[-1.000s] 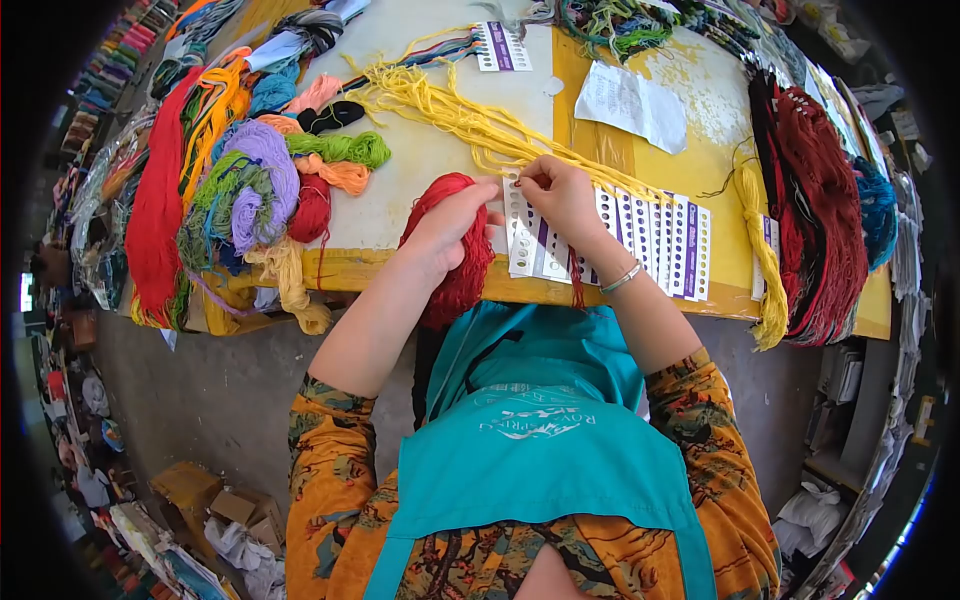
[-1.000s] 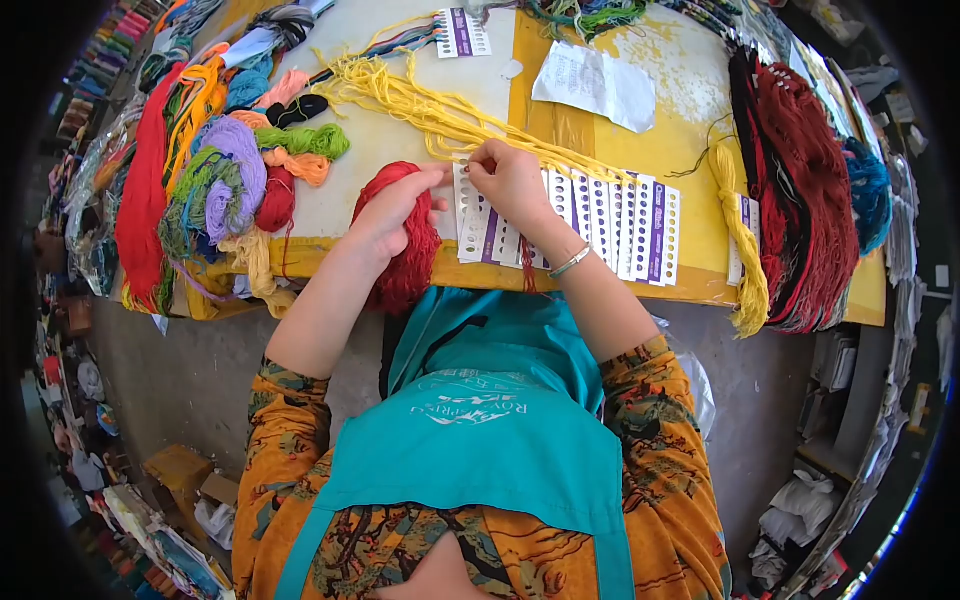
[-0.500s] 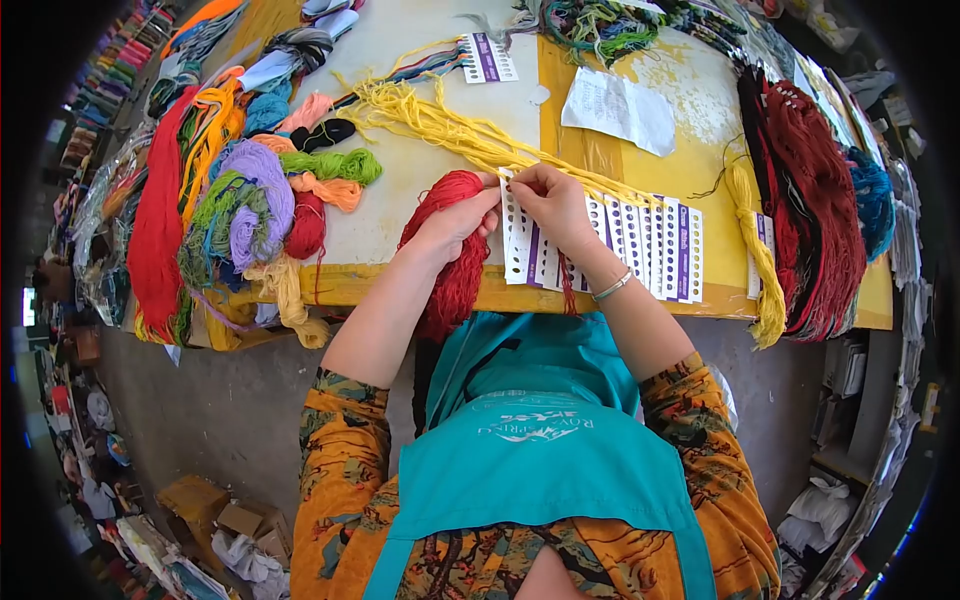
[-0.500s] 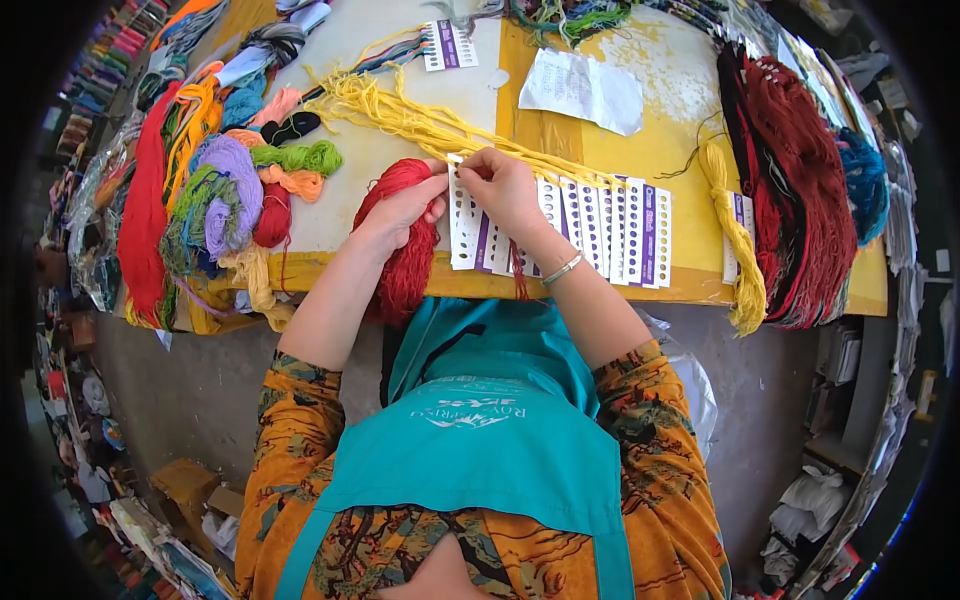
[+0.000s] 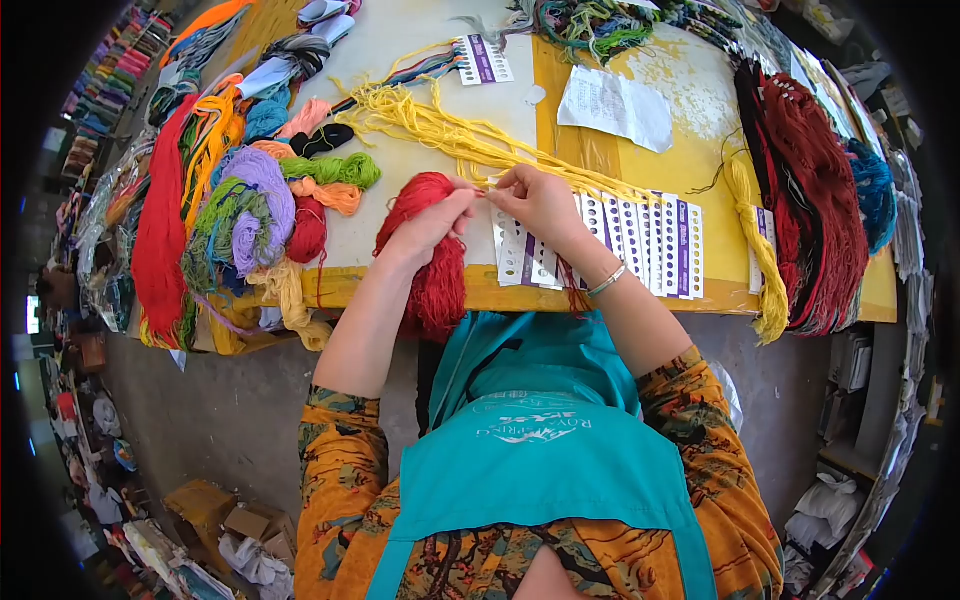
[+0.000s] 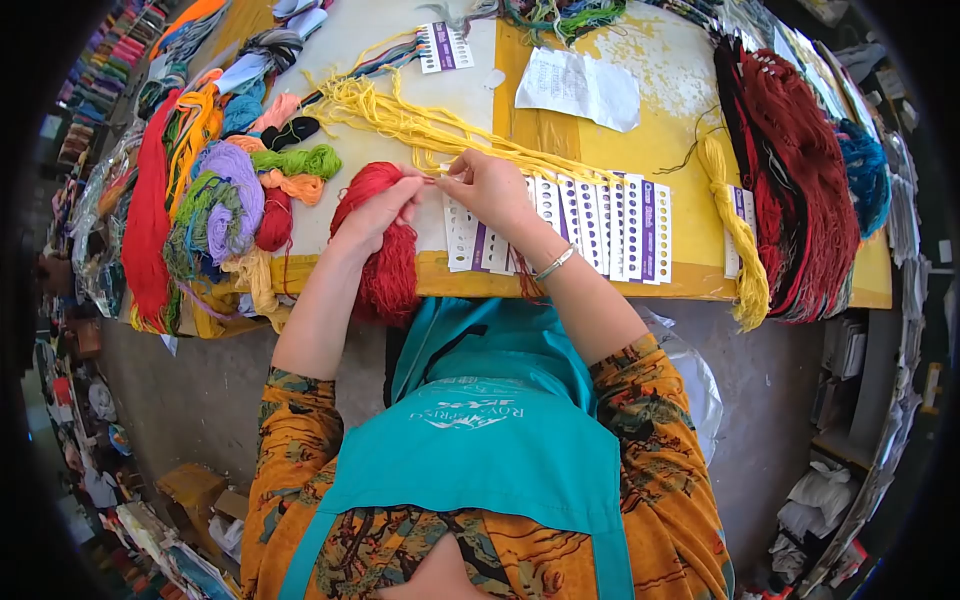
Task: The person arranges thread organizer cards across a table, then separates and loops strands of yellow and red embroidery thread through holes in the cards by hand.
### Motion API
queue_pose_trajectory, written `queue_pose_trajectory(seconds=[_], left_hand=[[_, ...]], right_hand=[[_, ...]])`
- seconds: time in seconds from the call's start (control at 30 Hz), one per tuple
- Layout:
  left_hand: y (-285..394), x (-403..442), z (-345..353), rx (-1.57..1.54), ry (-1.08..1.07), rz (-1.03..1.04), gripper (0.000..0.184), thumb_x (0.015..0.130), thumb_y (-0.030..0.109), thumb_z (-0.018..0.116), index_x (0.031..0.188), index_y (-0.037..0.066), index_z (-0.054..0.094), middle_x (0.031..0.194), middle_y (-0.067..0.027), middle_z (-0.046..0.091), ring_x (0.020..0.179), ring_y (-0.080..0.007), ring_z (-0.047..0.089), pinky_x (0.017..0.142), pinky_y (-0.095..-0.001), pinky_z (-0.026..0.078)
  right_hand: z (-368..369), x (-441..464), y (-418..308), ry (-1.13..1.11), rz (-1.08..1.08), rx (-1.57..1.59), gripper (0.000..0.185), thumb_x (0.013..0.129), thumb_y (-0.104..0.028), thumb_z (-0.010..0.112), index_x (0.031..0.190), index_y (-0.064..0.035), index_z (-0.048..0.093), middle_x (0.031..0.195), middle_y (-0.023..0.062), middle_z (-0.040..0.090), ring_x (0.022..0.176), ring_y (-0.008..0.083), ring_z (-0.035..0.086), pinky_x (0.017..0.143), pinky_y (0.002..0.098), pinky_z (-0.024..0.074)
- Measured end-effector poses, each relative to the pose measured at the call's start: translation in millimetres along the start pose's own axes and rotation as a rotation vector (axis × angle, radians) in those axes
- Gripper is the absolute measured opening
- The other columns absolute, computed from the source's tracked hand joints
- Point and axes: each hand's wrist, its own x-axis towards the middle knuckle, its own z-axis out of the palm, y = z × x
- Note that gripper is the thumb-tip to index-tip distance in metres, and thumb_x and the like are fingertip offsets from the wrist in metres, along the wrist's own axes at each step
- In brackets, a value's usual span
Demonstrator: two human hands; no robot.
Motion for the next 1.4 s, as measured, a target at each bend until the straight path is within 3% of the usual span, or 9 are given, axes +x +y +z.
queue_pose_trajectory(seconds=[0.27,0.47,0.6,0.73,0.87,0.97,1.07,1.2,1.4], left_hand=[[6.3,9.7,12.0,-0.023,-0.212,-0.126,0.028,0.096,0.036,0.053,0.091,0.009,0.060,0.061,0.0033,0.052,0.050,-0.0056,0.047,0.046,-0.0197,0.034],[-10.6,24.4,14.2,0.677,-0.061,0.305,0.026,0.093,0.040,0.058,0.087,0.015,0.062,0.071,0.0018,0.059,0.059,-0.0075,0.051,0.054,-0.0217,0.039],[25.9,17.4,8.4,-0.232,-0.198,-0.198,0.020,0.092,0.022,0.058,0.075,0.014,0.052,0.059,0.0073,0.040,0.045,-0.0030,0.035,0.041,-0.0191,0.023],[45.6,25.5,-86.7,-0.498,-0.273,-0.119,0.027,0.090,0.021,0.055,0.067,0.017,0.043,0.054,0.0074,0.035,0.041,-0.0044,0.032,0.038,-0.0192,0.023],[91.7,34.1,-183.5,-0.665,0.093,0.047,0.025,0.084,0.009,0.054,0.065,0.014,0.040,0.053,0.0060,0.033,0.041,-0.0063,0.030,0.038,-0.0215,0.026],[96.6,43.5,-245.7,-0.698,0.437,0.353,0.015,0.092,0.014,0.056,0.079,0.006,0.054,0.064,0.0017,0.049,0.052,-0.0076,0.046,0.047,-0.0222,0.038],[92.5,45.3,-208.8,-0.425,0.678,0.231,0.017,0.094,0.024,0.060,0.093,0.008,0.060,0.083,-0.0039,0.065,0.074,-0.0157,0.063,0.063,-0.0278,0.051],[68.5,11.0,-108.5,-0.595,0.210,0.296,0.021,0.089,0.019,0.062,0.103,0.004,0.060,0.101,-0.0094,0.065,0.103,-0.0246,0.061,0.088,-0.0420,0.050],[47.6,-48.0,0.3,-0.750,-0.006,0.224,0.053,0.095,0.022,0.055,0.142,0.002,0.040,0.147,-0.0078,0.041,0.133,-0.0319,0.041,0.102,-0.0493,0.041]], right_hand=[[6.7,7.7,7.6,0.053,0.085,0.137,0.037,0.087,-0.038,0.066,0.096,-0.0021,0.065,0.078,0.0121,0.069,0.073,0.0265,0.067,0.067,0.0377,0.0512],[2.7,4.1,13.0,-0.016,0.090,0.298,0.039,0.090,-0.038,0.064,0.103,-0.0012,0.063,0.075,0.0093,0.068,0.070,0.0229,0.065,0.065,0.0341,0.0503],[3.4,2.6,3.1,0.001,0.092,0.227,0.031,0.090,-0.032,0.060,0.104,-0.0033,0.062,0.076,0.0121,0.069,0.072,0.0275,0.067,0.067,0.0379,0.0507],[-2.8,-1.9,-7.6,0.000,0.068,-0.067,0.033,0.087,-0.031,0.060,0.105,-0.0032,0.060,0.078,0.0172,0.068,0.076,0.0345,0.066,0.072,0.0438,0.0508],[-1.4,-1.4,-5.0,-0.017,0.035,-0.084,0.029,0.085,-0.024,0.059,0.105,-0.0033,0.059,0.077,0.0166,0.068,0.075,0.0341,0.066,0.072,0.0436,0.0505],[-1.5,-3.4,-5.6,-0.001,0.026,-0.094,0.025,0.084,-0.019,0.059,0.104,-0.0033,0.059,0.074,0.0136,0.066,0.071,0.0302,0.064,0.068,0.0410,0.0496],[-1.6,-2.4,-4.8,-0.003,0.020,-0.095,0.023,0.084,-0.015,0.059,0.103,-0.0031,0.060,0.070,0.0110,0.064,0.067,0.0264,0.063,0.064,0.0385,0.0486],[0.3,-1.4,-3.9,-0.002,0.009,-0.099,0.022,0.085,-0.017,0.059,0.104,-0.0041,0.061,0.071,0.0106,0.064,0.067,0.0244,0.063,0.064,0.0373,0.0489],[0.4,-3.8,-5.2,-0.008,0.024,0.066,0.020,0.086,-0.019,0.060,0.098,-0.0043,0.064,0.074,0.0122,0.068,0.070,0.0270,0.066,0.067,0.0367,0.0513]])
